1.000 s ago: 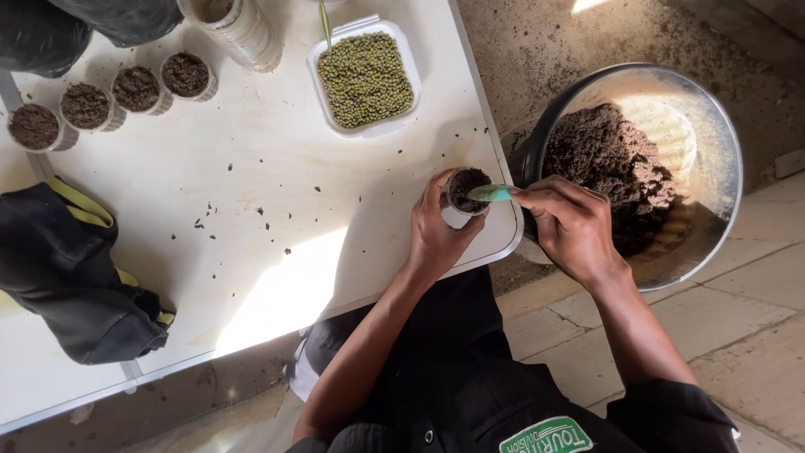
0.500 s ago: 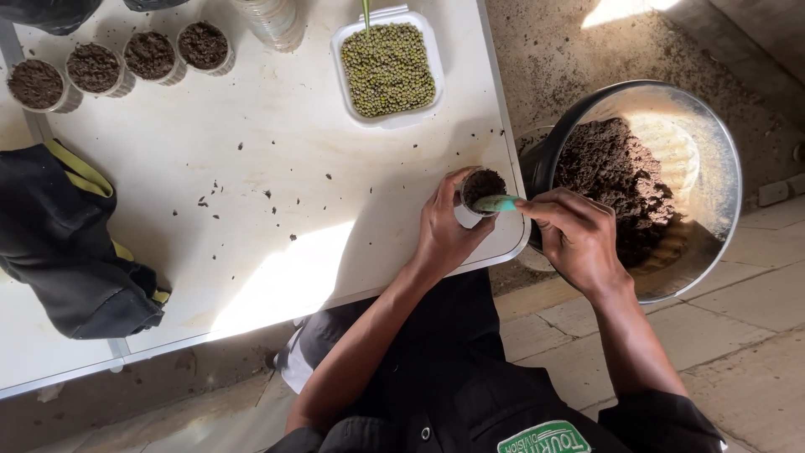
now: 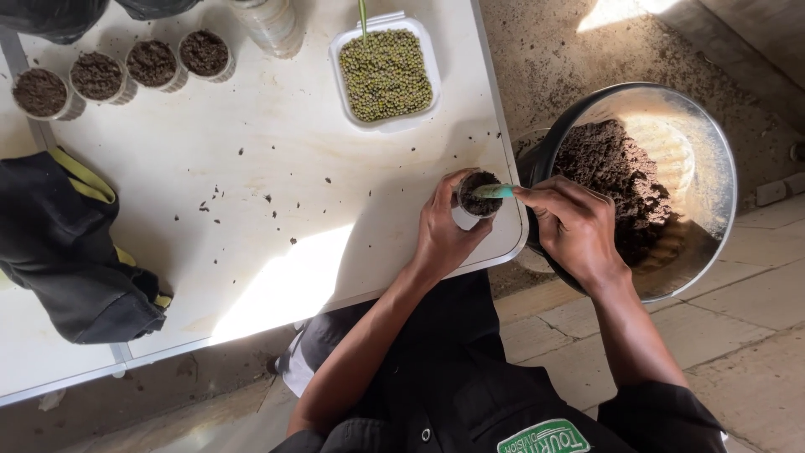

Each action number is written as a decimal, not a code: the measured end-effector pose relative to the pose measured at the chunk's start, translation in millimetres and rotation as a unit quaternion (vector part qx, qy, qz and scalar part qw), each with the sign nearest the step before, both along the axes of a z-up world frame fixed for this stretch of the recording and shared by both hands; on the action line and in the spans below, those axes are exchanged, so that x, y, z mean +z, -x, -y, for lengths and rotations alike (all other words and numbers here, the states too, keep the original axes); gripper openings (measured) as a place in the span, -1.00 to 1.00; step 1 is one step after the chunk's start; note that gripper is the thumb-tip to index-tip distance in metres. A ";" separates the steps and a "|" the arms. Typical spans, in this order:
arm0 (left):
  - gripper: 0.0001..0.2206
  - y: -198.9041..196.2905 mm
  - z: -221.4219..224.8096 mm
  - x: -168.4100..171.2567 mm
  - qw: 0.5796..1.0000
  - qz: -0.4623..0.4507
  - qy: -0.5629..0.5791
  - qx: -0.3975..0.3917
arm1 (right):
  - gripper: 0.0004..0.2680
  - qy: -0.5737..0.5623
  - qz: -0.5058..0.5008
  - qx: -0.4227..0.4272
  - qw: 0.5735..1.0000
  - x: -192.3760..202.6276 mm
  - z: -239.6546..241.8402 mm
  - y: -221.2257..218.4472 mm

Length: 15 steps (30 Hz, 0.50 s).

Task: Filling small plastic cups with soil using a scoop and planting mung bean seeds.

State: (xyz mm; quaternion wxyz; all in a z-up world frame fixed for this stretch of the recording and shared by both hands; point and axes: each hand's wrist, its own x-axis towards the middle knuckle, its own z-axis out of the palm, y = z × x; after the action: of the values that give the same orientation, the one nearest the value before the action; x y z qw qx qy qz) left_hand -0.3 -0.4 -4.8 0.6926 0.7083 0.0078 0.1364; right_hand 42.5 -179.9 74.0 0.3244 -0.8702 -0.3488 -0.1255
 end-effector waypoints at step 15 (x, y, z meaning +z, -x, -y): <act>-0.42 4.9 1.7 -3.6 0.999 0.029 -0.017 -0.032 | -0.83 0.004 0.025 -0.024 0.999 3.6 7.4 -1.6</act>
State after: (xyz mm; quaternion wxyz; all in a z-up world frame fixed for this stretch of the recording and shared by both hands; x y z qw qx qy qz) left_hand -5.2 -2.2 -8.4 0.6846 0.7154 -0.0369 0.1346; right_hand 44.1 -187.3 77.6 0.3088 -0.8765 -0.3359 -0.1534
